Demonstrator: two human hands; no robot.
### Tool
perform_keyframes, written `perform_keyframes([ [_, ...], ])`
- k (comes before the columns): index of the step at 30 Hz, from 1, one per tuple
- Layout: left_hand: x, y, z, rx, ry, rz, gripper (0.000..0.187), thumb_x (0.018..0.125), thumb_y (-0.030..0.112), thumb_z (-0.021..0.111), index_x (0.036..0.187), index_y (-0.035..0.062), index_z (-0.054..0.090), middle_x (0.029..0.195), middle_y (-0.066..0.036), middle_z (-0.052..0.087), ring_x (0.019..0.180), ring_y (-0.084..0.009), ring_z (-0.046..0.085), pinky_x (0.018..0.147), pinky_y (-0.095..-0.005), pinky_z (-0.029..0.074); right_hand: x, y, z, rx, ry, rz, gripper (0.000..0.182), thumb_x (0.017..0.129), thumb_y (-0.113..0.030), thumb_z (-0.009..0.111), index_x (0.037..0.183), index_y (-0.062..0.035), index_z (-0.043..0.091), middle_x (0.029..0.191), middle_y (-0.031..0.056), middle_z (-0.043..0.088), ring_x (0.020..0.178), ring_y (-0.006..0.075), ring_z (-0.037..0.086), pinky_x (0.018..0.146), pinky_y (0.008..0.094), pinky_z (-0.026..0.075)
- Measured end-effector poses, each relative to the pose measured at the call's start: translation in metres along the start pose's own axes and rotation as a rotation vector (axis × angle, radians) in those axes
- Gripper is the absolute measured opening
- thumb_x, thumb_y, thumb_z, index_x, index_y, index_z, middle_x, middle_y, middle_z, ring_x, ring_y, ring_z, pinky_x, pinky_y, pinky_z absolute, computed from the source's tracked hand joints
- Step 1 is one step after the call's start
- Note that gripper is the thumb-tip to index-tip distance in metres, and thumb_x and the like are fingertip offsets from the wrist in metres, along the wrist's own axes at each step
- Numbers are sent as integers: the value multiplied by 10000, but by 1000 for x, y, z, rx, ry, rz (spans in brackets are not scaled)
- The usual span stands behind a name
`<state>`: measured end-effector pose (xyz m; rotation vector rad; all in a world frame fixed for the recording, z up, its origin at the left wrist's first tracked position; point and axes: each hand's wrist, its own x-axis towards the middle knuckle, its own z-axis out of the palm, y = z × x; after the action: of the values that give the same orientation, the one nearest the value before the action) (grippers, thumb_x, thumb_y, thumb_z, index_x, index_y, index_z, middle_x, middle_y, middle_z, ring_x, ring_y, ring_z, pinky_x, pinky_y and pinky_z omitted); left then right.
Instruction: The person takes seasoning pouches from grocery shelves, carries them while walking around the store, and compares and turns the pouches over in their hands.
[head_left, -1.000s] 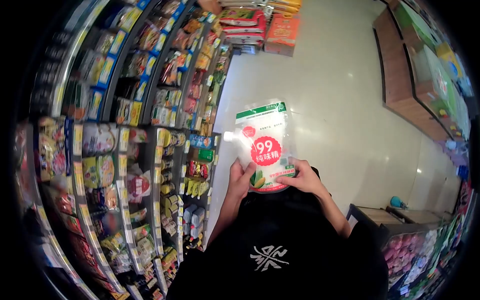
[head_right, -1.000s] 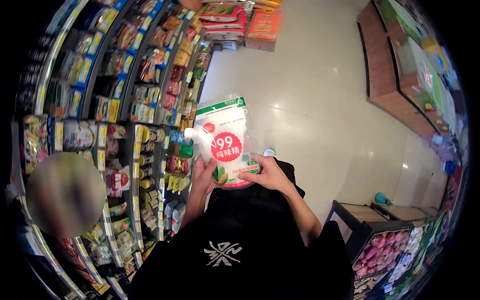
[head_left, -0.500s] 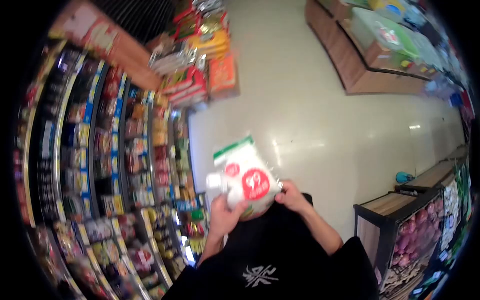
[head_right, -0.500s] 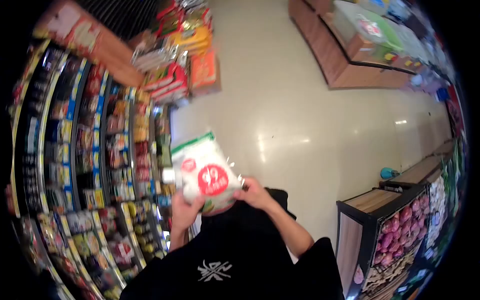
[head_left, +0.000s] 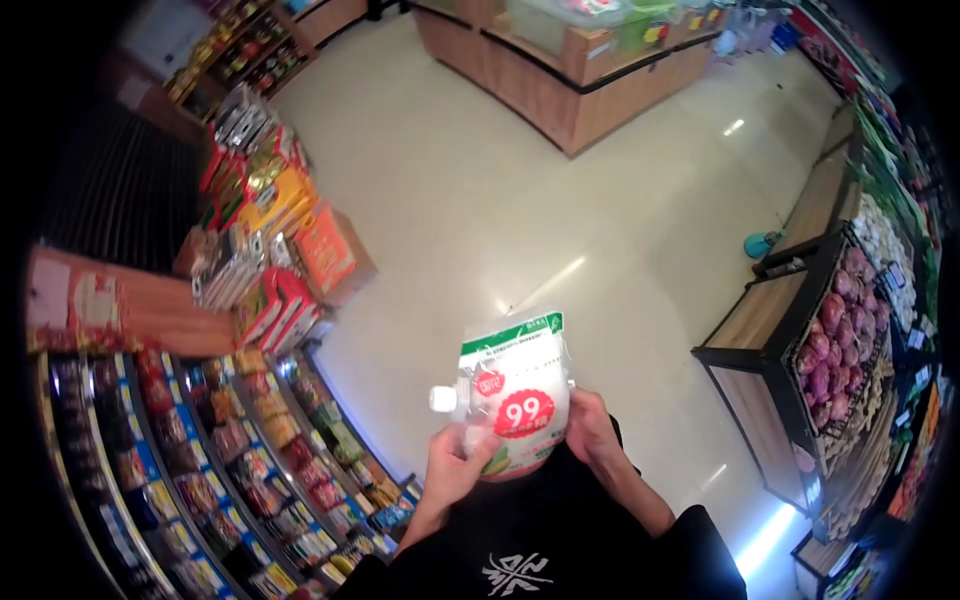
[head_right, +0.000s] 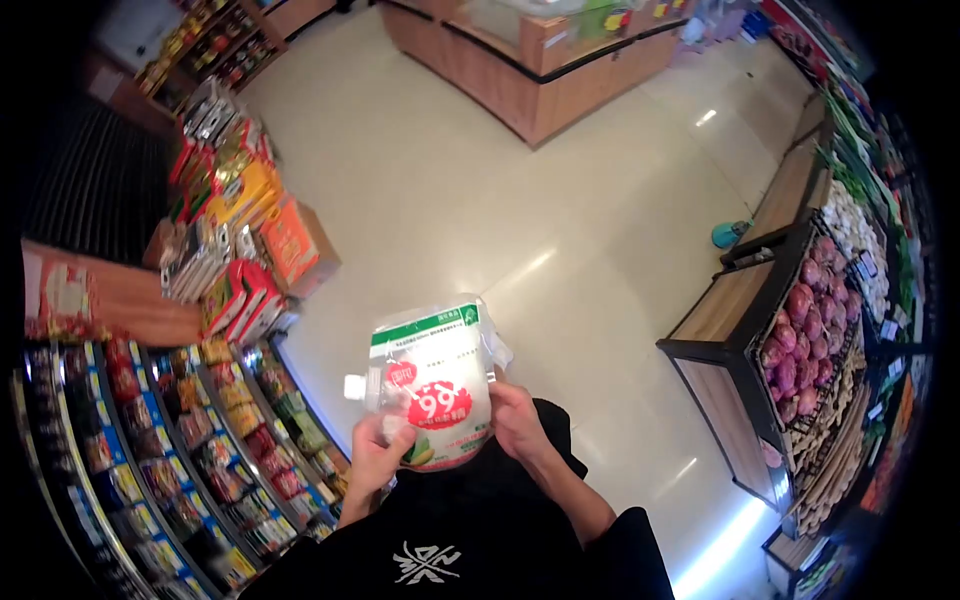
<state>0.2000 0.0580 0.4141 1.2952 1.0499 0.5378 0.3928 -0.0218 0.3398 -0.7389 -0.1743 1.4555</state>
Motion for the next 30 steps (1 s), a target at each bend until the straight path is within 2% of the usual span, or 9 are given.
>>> perform_keyframes([
  [1, 13, 9, 5, 2, -51, 17, 243, 835, 112, 674, 1010, -47, 622, 854, -59, 647, 785, -93, 574, 682, -250, 480, 1, -28, 16, -60, 36, 35, 603, 898, -460, 540, 1195, 64, 532, 1243, 154, 551, 1164, 258, 518, 1019, 404, 375],
  [4, 52, 46, 14, -105, -190, -50, 229, 838, 108, 668, 1005, -41, 621, 851, -44, 643, 788, -83, 570, 681, -243, 480, 17, -60, 6, 306, -221, -38, 612, 933, -423, 499, 1286, 72, 428, 1298, 180, 505, 1196, 255, 496, 1002, 420, 402],
  [5, 67, 44, 16, -94, -224, -2, 212, 849, 111, 657, 996, -37, 618, 859, -38, 639, 791, -76, 568, 687, -240, 480, 26, -72, 8, 338, -251, 9, 636, 930, -428, 505, 1317, 62, 383, 1328, 183, 476, 1218, 246, 475, 1008, 415, 401],
  [8, 103, 55, 24, -55, -213, 12, 212, 859, 110, 648, 1008, -34, 607, 881, -37, 637, 800, -71, 567, 692, -242, 480, 50, -101, 22, 86, 6, 83, 592, 937, -385, 508, 1312, 58, 390, 1319, 183, 485, 1207, 246, 486, 1013, 411, 396],
  [13, 162, 65, 29, -232, -305, -50, 273, 893, 117, 613, 1119, -26, 560, 967, -56, 632, 873, -104, 579, 734, -262, 499, 91, -139, 31, 54, 98, 99, 473, 932, -232, 539, 1303, 33, 410, 1279, 160, 523, 1173, 228, 510, 1022, 379, 382],
  [16, 193, 59, 31, -291, -343, -25, 309, 898, 117, 606, 1167, -22, 543, 1007, -74, 625, 888, -120, 585, 764, -272, 505, 105, -157, 40, 1, 137, 65, 462, 934, -203, 535, 1299, 49, 409, 1266, 165, 532, 1169, 229, 513, 1021, 377, 379],
  [17, 200, 71, 34, -344, -356, -98, 361, 901, 124, 602, 1216, -28, 511, 1057, -85, 611, 945, -133, 572, 824, -286, 488, 112, -161, 37, -3, 145, 53, 455, 934, -197, 535, 1297, 49, 414, 1260, 163, 537, 1166, 228, 515, 1020, 377, 380],
  [23, 253, 63, 43, -367, -445, -159, 433, 898, 155, 617, 1250, -47, 466, 1137, -91, 573, 1043, -141, 531, 885, -288, 446, 143, -181, 32, 6, 222, -4, 420, 929, -187, 546, 1261, 56, 462, 1218, 156, 570, 1128, 223, 541, 1006, 376, 391],
  [30, 312, 65, 64, -324, -612, -161, 314, 889, 179, 638, 1106, -40, 579, 1014, -53, 620, 939, -107, 559, 827, -265, 459, 155, -199, 18, -37, 318, -137, 346, 930, -167, 552, 1203, 45, 537, 1150, 129, 613, 1057, 196, 577, 954, 355, 432],
])
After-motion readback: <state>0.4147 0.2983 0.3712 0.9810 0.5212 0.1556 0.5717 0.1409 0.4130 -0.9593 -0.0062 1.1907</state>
